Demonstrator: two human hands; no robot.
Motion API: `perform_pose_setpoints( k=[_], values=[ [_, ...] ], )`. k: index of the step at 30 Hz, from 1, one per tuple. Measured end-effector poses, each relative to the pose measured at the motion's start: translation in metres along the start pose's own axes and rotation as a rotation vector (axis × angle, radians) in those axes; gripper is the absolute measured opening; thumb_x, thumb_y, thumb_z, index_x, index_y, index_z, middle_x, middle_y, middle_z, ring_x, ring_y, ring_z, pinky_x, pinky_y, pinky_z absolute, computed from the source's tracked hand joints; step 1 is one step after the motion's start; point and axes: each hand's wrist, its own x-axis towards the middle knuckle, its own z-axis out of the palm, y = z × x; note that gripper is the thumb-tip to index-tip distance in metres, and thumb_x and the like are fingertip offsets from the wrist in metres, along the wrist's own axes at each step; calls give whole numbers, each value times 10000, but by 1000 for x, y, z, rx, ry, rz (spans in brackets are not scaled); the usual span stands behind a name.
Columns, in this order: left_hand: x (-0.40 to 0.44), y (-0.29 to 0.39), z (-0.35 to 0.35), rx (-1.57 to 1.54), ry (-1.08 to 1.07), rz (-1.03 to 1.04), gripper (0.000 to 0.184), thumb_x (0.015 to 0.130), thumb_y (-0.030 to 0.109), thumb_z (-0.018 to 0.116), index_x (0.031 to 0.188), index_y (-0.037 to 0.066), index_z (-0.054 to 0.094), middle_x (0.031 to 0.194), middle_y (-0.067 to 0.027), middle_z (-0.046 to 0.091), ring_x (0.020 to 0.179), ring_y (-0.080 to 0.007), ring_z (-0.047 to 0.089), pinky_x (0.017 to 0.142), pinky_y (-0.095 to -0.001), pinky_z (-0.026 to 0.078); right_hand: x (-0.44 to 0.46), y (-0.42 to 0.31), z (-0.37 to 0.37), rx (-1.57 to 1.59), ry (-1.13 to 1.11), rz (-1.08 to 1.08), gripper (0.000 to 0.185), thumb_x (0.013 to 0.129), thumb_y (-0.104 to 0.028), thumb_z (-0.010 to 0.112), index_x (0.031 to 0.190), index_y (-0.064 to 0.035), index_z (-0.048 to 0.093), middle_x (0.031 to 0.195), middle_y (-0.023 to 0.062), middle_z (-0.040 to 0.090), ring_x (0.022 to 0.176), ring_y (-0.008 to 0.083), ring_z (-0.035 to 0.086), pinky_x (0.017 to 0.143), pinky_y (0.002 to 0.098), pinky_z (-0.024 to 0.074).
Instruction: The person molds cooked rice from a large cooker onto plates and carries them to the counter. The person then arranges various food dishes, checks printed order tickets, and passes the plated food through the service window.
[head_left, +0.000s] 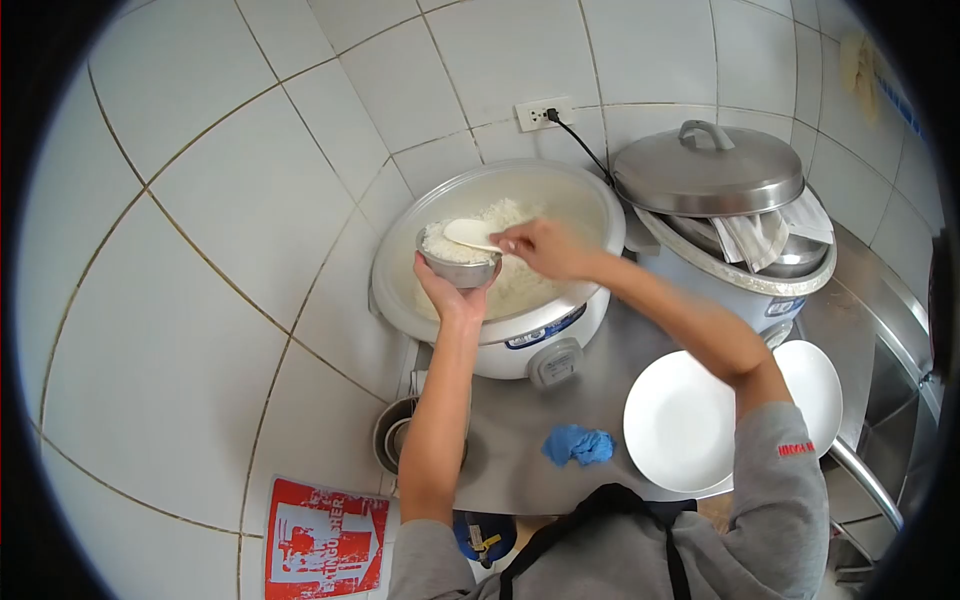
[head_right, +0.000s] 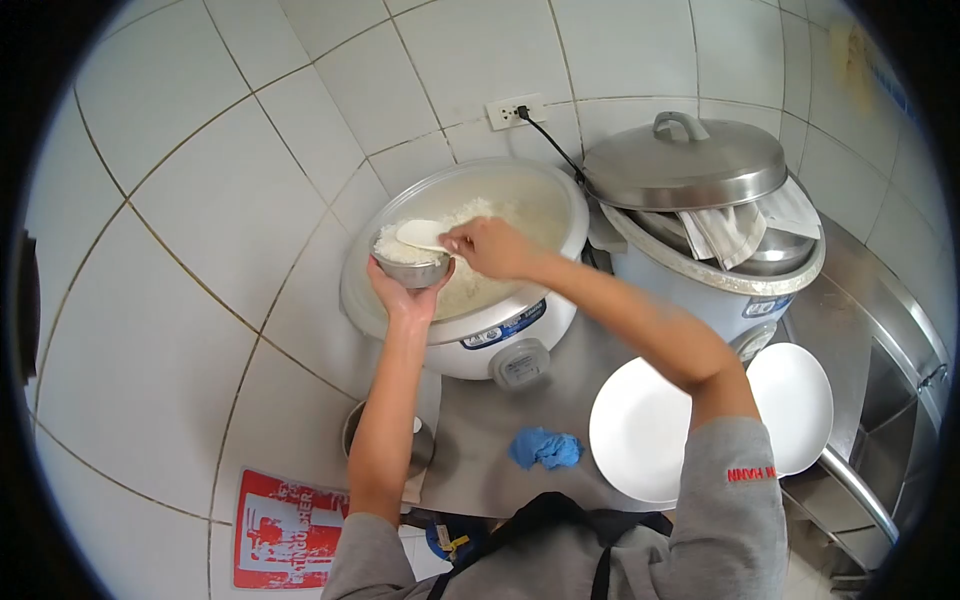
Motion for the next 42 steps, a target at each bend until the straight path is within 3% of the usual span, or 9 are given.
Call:
perform_pose_setpoints(
  k=[9, 15, 18, 21, 24, 27, 33, 37, 42],
  values=[
    [-10, -1, 1, -55, -20, 29, 543, 836, 533, 246, 1209, 174, 408, 1222, -59, 417, 1098, -257, 420, 863, -486, 357, -4, -17, 1, -94, -128, -164, 267, 865, -149, 474, 1103, -70, 566, 911, 171, 622, 818, 295, 609, 734, 351, 463],
    [-9, 1, 10, -32, -70, 100, 561, 830, 537, 243, 1233, 177, 395, 1257, -65, 401, 1129, -271, 404, 878, -515, 340, -11, -45, 0, -437, -67, -86, 258, 869, -170, 445, 1050, -48, 583, 815, 155, 624, 696, 254, 595, 641, 359, 451],
    [-22, 4, 9, -95, -175, -42, 557, 837, 523, 234, 1236, 170, 394, 1270, -76, 390, 1137, -287, 395, 865, -530, 350, 12, -1, -12, -129, 133, -256, 258, 874, -238, 437, 947, -54, 602, 813, 173, 615, 640, 309, 593, 598, 399, 445],
    [-40, 13, 20, -45, -180, -127, 518, 846, 446, 270, 1216, 112, 410, 1244, -117, 410, 1099, -336, 416, 838, -514, 379, 21, -15, -61, 251, -211, 495, 267, 869, -245, 444, 996, -67, 599, 909, 150, 624, 736, 311, 604, 655, 385, 453],
    [-38, 9, 14, -91, -225, -204, 504, 851, 428, 280, 1213, 101, 410, 1237, -143, 407, 1093, -344, 417, 839, -517, 381, 3, -4, -47, -88, -78, 10, 270, 865, -248, 450, 1022, -84, 597, 920, 146, 625, 808, 309, 599, 700, 386, 453],
    [-39, 3, 10, -80, -218, -266, 501, 857, 421, 279, 1218, 96, 401, 1237, -158, 399, 1090, -351, 415, 837, -515, 385, -22, -5, -35, -185, -67, -169, 274, 862, -264, 454, 1008, -86, 604, 886, 146, 626, 799, 311, 593, 699, 378, 452],
    [-56, -14, 34, -115, -225, -212, 483, 865, 393, 265, 1232, 100, 376, 1249, -164, 372, 1094, -358, 406, 862, -536, 374, -29, -28, -56, -285, -96, -179, 235, 856, -228, 501, 947, -49, 622, 802, 160, 615, 754, 309, 588, 667, 356, 452],
    [-66, -24, 47, -149, -193, -156, 483, 863, 395, 283, 1234, 100, 372, 1255, -150, 366, 1152, -340, 355, 880, -566, 356, -51, -62, -110, -198, -132, 96, 238, 842, -218, 521, 1013, -84, 619, 818, 163, 618, 716, 306, 578, 641, 340, 455],
    [-86, -46, 62, -94, -221, -162, 569, 854, 502, 209, 1230, 111, 381, 1243, -135, 391, 1122, -332, 399, 855, -542, 377, -102, -48, -108, -147, -101, -194, 236, 837, -149, 517, 1048, -95, 610, 845, 142, 629, 692, 225, 593, 604, 338, 445]
  ],
)
